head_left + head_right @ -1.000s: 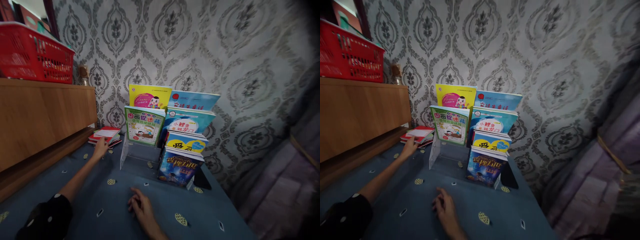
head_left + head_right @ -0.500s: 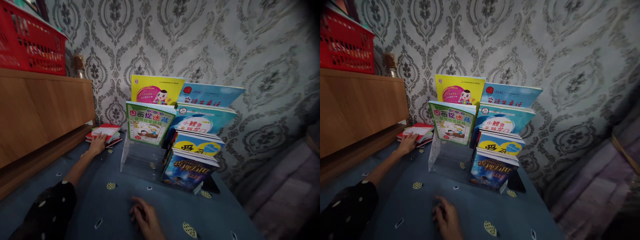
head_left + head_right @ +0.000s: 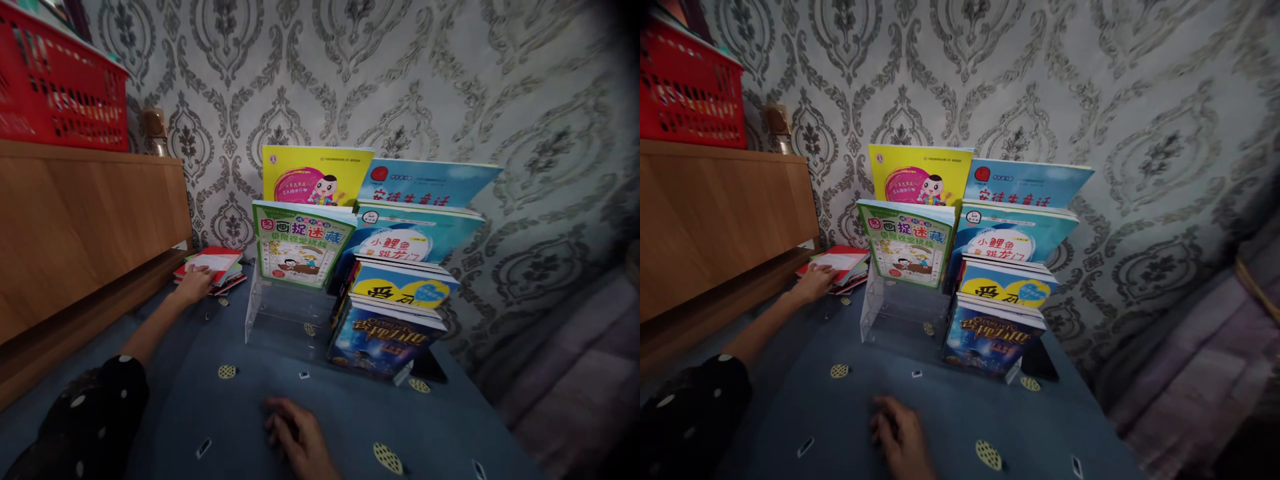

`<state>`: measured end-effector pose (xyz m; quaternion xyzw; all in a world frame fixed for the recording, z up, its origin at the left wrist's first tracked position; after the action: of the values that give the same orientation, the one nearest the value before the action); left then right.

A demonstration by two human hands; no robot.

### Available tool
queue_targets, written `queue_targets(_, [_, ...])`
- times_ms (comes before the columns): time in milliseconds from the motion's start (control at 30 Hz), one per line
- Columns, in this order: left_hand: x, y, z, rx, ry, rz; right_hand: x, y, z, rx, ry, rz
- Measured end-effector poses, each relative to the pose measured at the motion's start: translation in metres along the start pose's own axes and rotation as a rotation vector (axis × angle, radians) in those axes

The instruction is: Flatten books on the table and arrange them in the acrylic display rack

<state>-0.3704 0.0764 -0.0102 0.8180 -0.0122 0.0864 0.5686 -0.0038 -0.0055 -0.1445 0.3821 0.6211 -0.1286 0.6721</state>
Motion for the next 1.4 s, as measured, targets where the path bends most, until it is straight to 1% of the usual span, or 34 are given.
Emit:
queue_targets(167, [-0.001,0.003,-0.008,-0.090,-0.024,-0.033,0.001,0.000,-0.001,-0.003,0.003,0.015])
queue_targets(367, [-0.003,0.004,-0.018,-0.216,-0.016,-0.107,-0.008,0.001,-0.003,0.000,-0.004,0.032])
queue_targets(467, [-0.002,0.003,-0.019,-0.239,0.003,-0.144,-0.011,0.000,-0.003,-0.009,-0.011,0.019])
queue_targets(633, [0.006,0.005,-0.014,-0.237,0.050,-0.184,-0.009,-0.001,-0.004,-0.011,-0.015,0.008])
queue_targets(800, [0.019,0.017,0.000,-0.242,0.057,-0.199,-0.010,-0.001,-0.004,0.016,-0.004,0.001])
queue_targets(900, [0.032,0.028,0.017,-0.245,0.031,-0.196,-0.011,-0.001,-0.004,0.017,0.012,0.002])
queue_targets(967, [0.042,0.031,0.031,-0.241,0.002,-0.189,-0.011,0.000,-0.005,0.024,0.008,0.006])
queue_targets(1067, [0.051,0.028,0.049,-0.229,-0.024,-0.189,-0.013,0.001,-0.005,0.028,0.005,0.013])
queue_targets(1167, [0.048,0.017,0.059,-0.231,0.034,-0.219,-0.020,0.002,-0.004,0.035,0.019,0.027])
queue_targets(1267, [0.043,0.010,0.063,-0.228,0.089,-0.236,-0.028,0.003,-0.003,0.022,0.018,0.029])
queue_targets(1400, [0.040,0.010,0.064,-0.206,0.118,-0.234,-0.032,0.005,-0.002,0.024,0.004,0.006])
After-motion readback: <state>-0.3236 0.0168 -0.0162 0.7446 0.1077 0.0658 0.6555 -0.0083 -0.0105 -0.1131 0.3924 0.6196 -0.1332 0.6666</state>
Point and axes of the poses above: each hand's wrist, its own z-axis away from the middle knuckle, its own y-axis out of the back of the hand, x = y × z, the point moved 8 cm from there along -z, towards the middle knuckle, and after that the axes turned 14 degrees about z, right-handed, at the moved point
